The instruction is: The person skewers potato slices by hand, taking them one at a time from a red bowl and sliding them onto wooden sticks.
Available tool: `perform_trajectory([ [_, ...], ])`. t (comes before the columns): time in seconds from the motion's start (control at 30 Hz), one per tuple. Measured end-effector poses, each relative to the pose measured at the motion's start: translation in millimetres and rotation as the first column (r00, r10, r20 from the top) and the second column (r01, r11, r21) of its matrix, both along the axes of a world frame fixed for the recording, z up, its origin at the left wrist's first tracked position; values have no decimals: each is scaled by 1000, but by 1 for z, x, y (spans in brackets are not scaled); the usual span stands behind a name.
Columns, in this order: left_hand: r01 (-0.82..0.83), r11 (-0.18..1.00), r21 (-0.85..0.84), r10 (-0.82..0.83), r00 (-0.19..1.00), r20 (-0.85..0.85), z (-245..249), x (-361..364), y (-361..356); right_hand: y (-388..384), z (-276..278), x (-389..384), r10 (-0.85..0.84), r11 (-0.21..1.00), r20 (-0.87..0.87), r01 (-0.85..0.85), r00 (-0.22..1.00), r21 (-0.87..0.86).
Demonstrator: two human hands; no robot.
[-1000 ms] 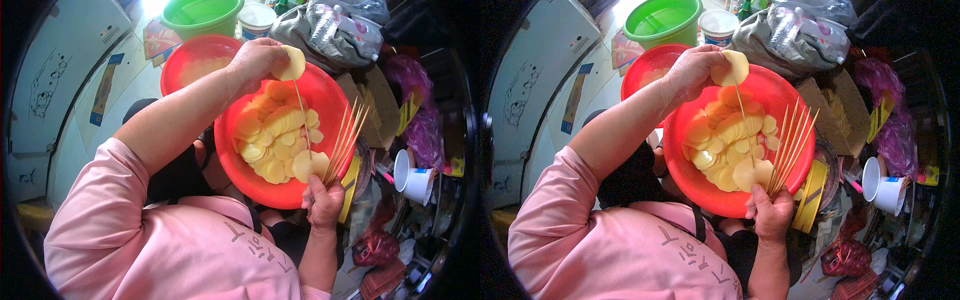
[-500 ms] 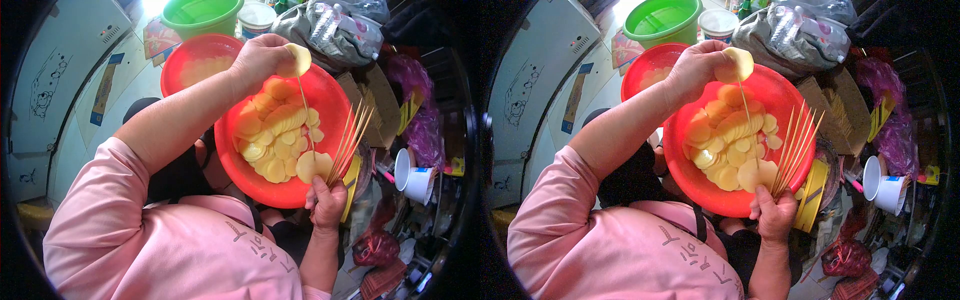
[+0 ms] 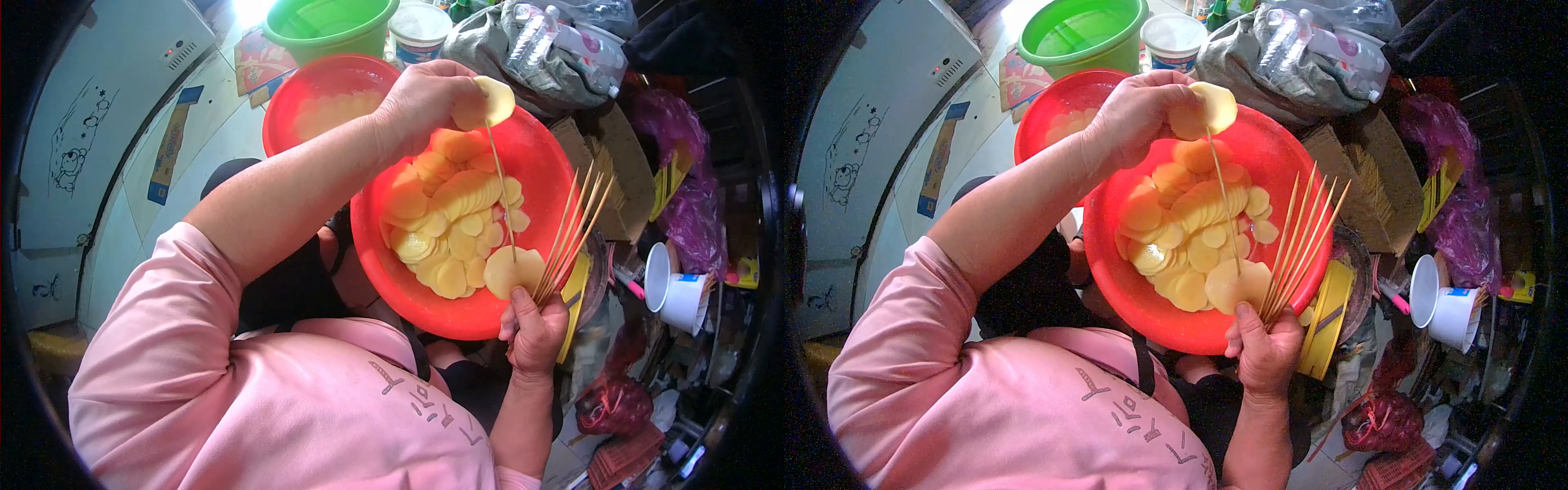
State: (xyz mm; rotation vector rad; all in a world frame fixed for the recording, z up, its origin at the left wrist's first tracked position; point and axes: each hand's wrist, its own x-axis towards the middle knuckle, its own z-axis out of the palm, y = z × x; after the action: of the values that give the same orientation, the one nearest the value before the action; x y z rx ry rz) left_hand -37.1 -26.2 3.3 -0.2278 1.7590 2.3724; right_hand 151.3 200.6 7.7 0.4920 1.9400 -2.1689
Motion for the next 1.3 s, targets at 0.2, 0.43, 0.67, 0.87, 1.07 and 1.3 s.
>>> perform_trajectory([
  [0.2,69,998,8,-68,997,-24,0,14,10,-1,-4,0,-18,999,-11,19,1000,35],
  [0.43,-1,1000,16,0,999,44,7,17,18,-4,0,0,24,994,-17,-22,1000,106],
  [0.67,-20,994,103,3,987,161,1,12,17,-7,0,1,56,987,-12,-54,998,149],
  [0.87,91,992,89,-106,977,184,-3,8,11,-10,-4,2,44,991,-3,-43,999,129],
  [1.07,423,906,-25,-408,886,223,-1,28,17,-9,-4,-1,27,996,27,-29,999,87],
  [1.3,613,790,-21,-581,760,291,-5,50,35,-11,-7,-5,28,998,1,-28,1000,62],
])
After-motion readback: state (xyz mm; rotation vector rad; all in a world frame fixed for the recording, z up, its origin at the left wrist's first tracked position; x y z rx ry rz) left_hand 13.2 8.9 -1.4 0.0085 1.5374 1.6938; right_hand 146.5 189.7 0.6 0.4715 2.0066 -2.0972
